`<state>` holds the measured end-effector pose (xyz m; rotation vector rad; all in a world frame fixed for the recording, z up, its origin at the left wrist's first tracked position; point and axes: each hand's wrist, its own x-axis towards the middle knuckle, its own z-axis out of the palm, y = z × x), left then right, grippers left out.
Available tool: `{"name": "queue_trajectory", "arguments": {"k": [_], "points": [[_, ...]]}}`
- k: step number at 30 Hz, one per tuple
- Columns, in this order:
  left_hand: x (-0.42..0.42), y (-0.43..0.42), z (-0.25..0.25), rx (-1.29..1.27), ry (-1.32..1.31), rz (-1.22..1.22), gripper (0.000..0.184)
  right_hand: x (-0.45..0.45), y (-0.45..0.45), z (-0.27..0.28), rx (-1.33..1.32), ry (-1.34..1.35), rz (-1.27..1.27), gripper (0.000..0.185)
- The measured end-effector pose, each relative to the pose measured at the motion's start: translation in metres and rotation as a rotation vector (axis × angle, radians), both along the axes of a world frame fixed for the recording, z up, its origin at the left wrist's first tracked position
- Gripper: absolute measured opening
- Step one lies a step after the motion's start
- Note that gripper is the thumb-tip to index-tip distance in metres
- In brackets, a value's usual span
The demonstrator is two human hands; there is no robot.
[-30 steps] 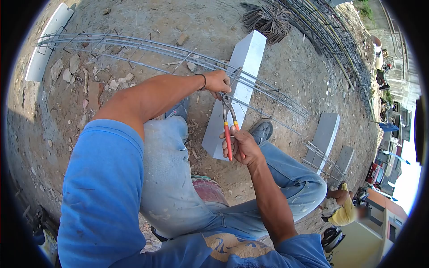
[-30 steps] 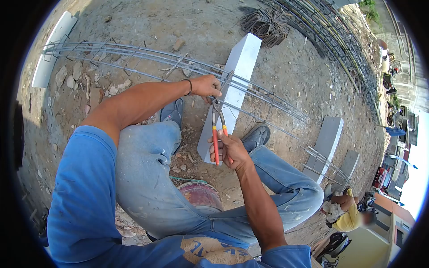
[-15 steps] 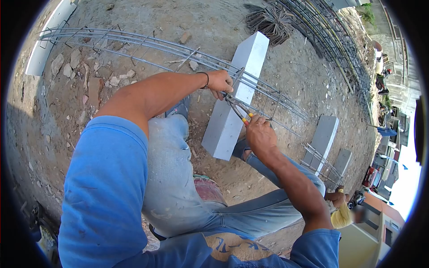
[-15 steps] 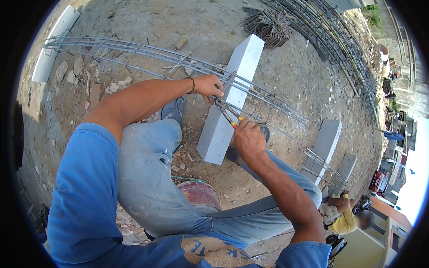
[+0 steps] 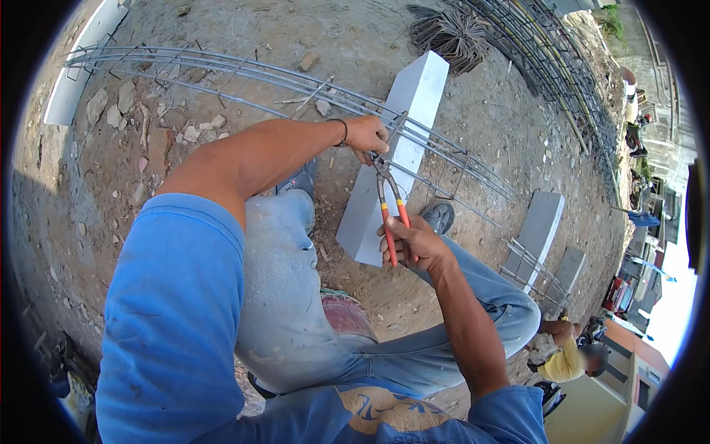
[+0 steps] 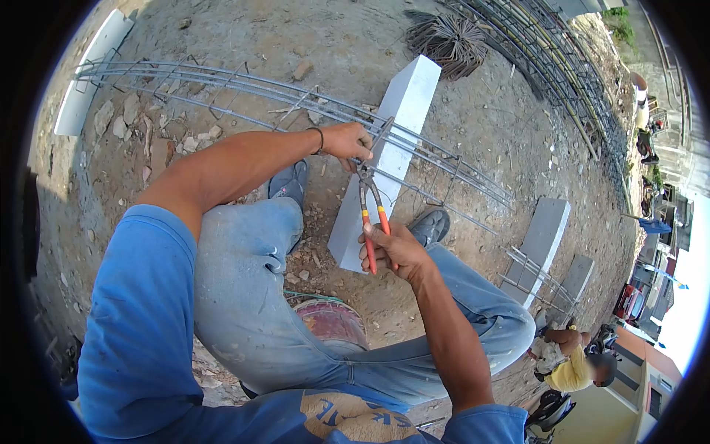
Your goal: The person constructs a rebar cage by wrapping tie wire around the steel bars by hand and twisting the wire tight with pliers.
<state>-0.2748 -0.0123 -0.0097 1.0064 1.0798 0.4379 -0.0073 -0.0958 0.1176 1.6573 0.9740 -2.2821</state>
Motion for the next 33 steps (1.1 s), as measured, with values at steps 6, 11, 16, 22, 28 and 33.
{"name": "queue_trajectory", "arguments": {"k": [6, 11, 16, 22, 28, 33], "points": [[-0.002, -0.001, 0.000, -0.002, -0.011, -0.011, 0.025, -0.013, 0.005, 0.038, 1.193, -0.467, 0.883, 0.043], [-0.004, 0.001, 0.001, 0.021, 0.005, -0.021, 0.029, -0.005, 0.009, 0.010, 1.255, -0.513, 0.977, 0.037], [-0.003, -0.002, 0.000, 0.031, -0.013, -0.011, 0.031, 0.013, 0.002, -0.018, 0.020, 0.143, 0.161, 0.038], [-0.004, -0.003, 0.001, 0.002, 0.009, 0.028, 0.032, 0.010, -0.079, -0.011, -0.239, 0.554, -0.323, 0.032], [-0.007, -0.029, 0.049, 0.680, 0.428, -0.083, 0.046, 0.024, -0.043, 0.047, 0.029, 0.590, -0.336, 0.032], [0.031, -0.066, 0.138, 0.731, 0.078, -0.420, 0.065, 0.035, -0.030, 0.066, 0.213, 0.546, -0.381, 0.033]]}}
